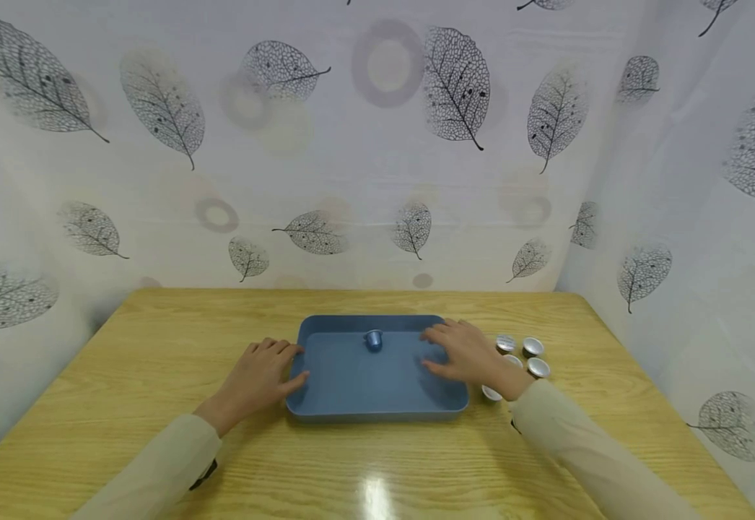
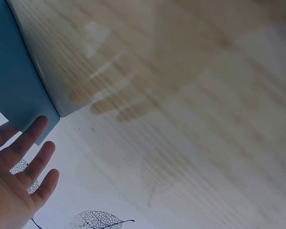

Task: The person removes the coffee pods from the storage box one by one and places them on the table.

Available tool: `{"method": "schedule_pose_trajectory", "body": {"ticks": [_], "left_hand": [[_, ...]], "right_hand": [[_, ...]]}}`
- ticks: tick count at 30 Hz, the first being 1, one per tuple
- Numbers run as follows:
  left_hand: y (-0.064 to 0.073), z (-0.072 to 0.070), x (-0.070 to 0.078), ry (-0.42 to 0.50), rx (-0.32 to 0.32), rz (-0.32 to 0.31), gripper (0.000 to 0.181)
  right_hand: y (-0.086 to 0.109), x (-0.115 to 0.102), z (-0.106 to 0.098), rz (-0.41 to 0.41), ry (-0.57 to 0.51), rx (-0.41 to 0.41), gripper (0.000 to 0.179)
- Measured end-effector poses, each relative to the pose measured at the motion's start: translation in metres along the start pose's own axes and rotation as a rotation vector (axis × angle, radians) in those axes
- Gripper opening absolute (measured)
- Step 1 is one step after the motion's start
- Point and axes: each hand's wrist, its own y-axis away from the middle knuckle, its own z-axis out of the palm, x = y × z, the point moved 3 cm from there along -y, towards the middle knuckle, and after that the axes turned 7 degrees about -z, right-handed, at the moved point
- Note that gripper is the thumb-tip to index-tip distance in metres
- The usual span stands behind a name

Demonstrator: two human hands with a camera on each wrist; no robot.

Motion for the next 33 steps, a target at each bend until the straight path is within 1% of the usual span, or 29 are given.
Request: {"method": "schedule_pose_trajectory", "body": {"ticks": [10,16,21,28,33], "left_hand": [[-0.001,0.0,0.0,-0.006,0.002,-0.003,0.041],[-0.001,0.0,0.001,-0.011,0.005,-0.001,0.041],[-0.001,0.0,0.001,-0.005,-0.008,-0.004,0.041],[-0.001,0.0,0.0,-0.005,-0.009,-0.002,0.042],[-0.001,0.001,0.0,-0.004,-0.008,-0.001,0.042]], "right_hand": [[-0.022,-0.002,0.001,0.007,-0.001,-0.075,0.038],[-0.036,-0.005,0.0,0.007,0.02,-0.096,0.043],[-0.046,-0.008,0.001,0.031,-0.009,-0.147,0.046],[-0.058,-0.01,0.005,0.016,-0.01,-0.162,0.045],[-0.065,-0.01,0.009,0.022,-0.013,-0.189,0.049]]}}
